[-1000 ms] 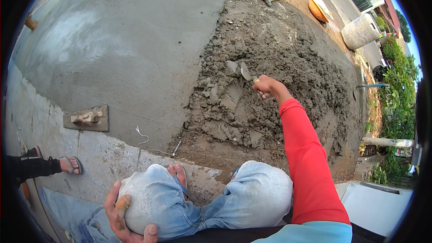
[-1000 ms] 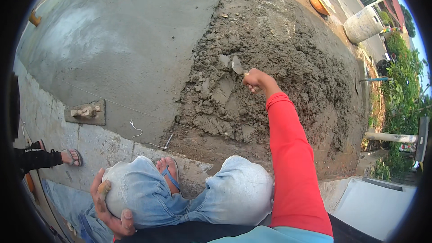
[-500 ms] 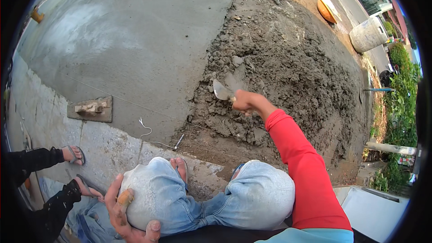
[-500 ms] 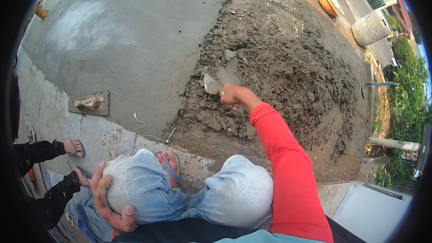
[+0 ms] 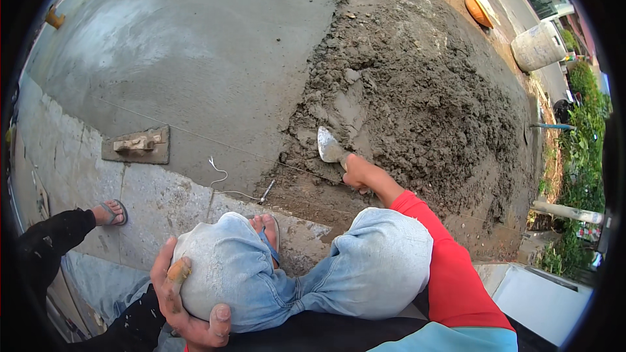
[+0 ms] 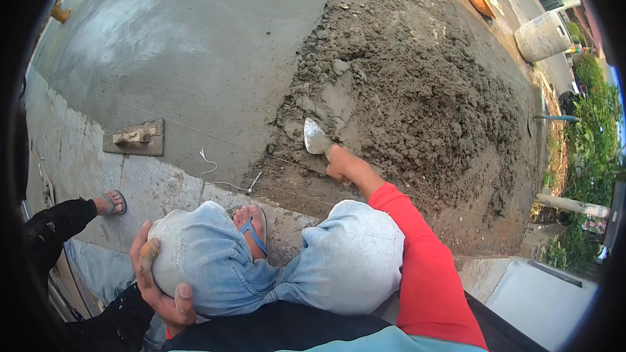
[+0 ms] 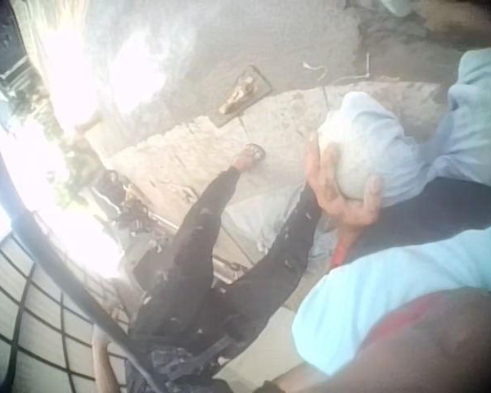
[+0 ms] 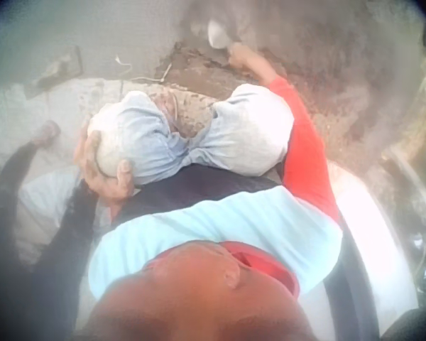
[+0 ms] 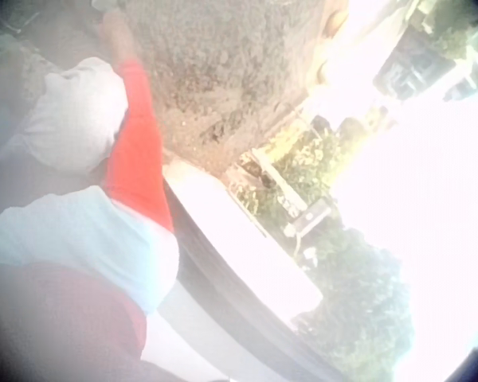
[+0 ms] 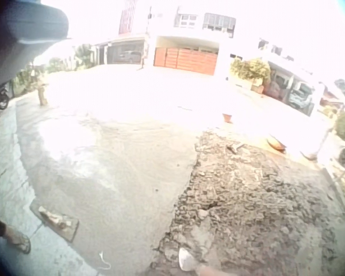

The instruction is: The person picks up a trowel, sits down next to a patch of wet cement, and spreads and levels the cement along the edge using the trowel.

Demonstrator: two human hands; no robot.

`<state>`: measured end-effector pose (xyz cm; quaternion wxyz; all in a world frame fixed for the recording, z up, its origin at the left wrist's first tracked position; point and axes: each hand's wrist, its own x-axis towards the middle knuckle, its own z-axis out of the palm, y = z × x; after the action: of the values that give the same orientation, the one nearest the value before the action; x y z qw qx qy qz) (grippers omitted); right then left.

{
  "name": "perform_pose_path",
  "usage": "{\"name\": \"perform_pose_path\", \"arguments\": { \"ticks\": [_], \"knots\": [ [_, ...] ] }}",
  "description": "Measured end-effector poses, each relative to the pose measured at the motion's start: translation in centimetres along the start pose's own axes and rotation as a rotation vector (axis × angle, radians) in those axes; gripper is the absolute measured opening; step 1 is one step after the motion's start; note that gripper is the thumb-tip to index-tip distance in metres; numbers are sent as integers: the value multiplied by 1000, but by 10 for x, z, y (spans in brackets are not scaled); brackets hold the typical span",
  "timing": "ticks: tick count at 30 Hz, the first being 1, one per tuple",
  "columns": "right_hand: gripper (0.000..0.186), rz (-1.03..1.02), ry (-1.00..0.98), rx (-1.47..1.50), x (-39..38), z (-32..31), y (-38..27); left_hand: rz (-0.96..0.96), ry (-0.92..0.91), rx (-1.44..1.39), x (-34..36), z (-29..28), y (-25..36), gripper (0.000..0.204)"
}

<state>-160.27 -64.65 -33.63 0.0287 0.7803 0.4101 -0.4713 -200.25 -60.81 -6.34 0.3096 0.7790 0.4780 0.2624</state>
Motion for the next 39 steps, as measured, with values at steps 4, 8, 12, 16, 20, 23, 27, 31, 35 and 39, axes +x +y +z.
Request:
{"name": "perform_pose_path", "arguments": {
  "ticks": [4, 8, 12, 16, 20, 23, 27, 31, 35, 39],
  "knots": [
    [35, -92, -243, -326, -32, -4, 12, 32, -75, 41, 5, 6, -9, 78],
    [30, 168, -172, -162, -57, -81, 15, 50, -71, -9, -2, 5, -12, 78],
    [30, 140, 143, -70, -50, 10, 43, 60, -41, -57, -1, 5, -5, 78],
    [35, 65, -104, -187, -84, 26, 34, 54, -85, -33, 4, 8, -11, 77],
    [25, 150, -176, -105, -80, -58, 27, 63, -95, 13, 0, -1, -8, 76],
    [22, 310, -60, -26, -79, -45, 71, 57, -87, -76, 0, 11, -11, 78],
    [28, 205, 259, -122, -97, 51, 84, 52, -37, -77, 2, 15, -1, 79],
    [50, 287, -221, -60, -127, -40, 90, 61, -45, -2, 2, 13, -9, 77],
    [38, 197, 474, 26, -173, -108, 190, 211, -292, -5, 18, 5, -20, 74],
    [36, 497, 786, 171, -204, -126, 259, -116, -104, -563, 24, 20, -64, 66]
  ]
}}
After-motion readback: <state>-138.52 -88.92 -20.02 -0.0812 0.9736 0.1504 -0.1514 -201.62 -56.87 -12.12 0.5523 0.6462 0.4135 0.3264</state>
